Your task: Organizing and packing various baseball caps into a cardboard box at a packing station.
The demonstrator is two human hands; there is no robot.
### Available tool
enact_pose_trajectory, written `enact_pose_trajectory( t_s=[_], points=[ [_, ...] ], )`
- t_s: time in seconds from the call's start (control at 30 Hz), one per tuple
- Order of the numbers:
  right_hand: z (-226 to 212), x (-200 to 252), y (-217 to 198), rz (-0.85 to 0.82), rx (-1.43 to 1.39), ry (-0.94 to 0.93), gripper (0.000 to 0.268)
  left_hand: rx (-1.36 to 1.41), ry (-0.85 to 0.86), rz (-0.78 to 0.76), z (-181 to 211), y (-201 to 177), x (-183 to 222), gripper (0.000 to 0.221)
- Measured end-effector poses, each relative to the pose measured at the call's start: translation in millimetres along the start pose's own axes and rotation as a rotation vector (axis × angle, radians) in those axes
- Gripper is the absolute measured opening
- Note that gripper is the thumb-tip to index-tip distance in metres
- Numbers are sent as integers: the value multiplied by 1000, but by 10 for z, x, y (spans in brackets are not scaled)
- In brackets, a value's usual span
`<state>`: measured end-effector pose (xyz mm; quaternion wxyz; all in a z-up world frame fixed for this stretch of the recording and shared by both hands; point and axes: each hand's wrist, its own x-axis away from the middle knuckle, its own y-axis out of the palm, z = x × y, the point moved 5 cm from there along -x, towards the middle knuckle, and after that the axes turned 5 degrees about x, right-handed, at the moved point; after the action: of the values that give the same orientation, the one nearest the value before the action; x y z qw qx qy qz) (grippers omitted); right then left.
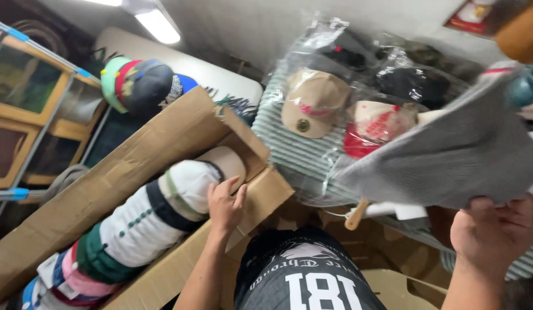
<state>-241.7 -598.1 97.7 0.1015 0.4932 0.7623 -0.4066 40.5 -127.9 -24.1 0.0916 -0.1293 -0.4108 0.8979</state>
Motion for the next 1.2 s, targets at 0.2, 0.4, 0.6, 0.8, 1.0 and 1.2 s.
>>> enact_pose_trajectory(
  t_s=[0.2,0.4,0.6,0.8,1.0,1.2],
  points=[
    [-2248,-138,1191,-603,-461,262,37,1350,-209,-70,203,-777,-44,76],
    [-2766,433,2744,-648,-21,-126,31,1198,-423,63,-860,-601,-53,104],
    [-2920,799,3662,-536,-42,-299,44,1002,-469,71,-1434,-333,184,84],
    [-2713,1066,3955,-640,63,-404,60,1102,-448,219,-957,-783,239,91],
    [-2799,1652,4031,-965,147,-427,60,721,-350,173,-951,-1048,273,80],
    [-2683,2007,4242,-1380,233,-270,92,-90,140,202,-661,-1200,175,79]
  ],
)
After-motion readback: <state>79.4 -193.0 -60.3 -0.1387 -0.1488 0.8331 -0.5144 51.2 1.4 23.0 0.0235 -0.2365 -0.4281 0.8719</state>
